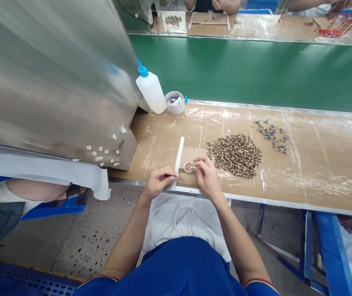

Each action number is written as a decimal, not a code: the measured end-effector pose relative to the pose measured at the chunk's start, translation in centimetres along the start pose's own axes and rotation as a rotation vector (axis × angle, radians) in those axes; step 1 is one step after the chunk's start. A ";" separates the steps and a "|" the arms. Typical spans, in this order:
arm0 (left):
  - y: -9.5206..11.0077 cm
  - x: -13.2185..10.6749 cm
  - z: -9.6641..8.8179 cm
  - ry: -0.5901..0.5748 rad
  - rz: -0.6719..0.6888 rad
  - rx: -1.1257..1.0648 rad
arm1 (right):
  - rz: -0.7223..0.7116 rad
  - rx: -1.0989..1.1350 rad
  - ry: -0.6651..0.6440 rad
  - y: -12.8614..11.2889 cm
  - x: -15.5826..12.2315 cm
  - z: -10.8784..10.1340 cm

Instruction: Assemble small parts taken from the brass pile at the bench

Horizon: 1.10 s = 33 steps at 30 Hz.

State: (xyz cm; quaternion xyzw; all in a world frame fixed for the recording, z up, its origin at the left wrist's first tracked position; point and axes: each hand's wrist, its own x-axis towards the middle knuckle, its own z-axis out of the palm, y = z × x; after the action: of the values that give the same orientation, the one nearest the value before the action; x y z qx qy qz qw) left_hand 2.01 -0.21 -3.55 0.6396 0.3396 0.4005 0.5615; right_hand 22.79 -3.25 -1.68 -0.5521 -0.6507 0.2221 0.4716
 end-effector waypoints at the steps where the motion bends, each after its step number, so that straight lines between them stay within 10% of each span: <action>1: 0.0 0.0 0.0 -0.006 -0.004 0.009 | 0.040 0.050 0.079 0.0 -0.4 0.3; 7: 0.1 0.0 0.1 -0.054 0.026 0.116 | 0.231 0.295 0.307 -0.6 -2.9 1.7; 33: 1.2 0.0 1.3 -0.121 0.072 0.372 | 0.267 0.261 0.159 -0.3 -4.0 2.7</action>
State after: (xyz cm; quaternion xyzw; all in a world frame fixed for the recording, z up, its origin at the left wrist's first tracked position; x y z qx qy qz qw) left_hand 3.18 -0.93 -2.42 0.7670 0.3502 0.3117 0.4381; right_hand 20.09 -6.45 -4.13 -0.5834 -0.4982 0.3207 0.5555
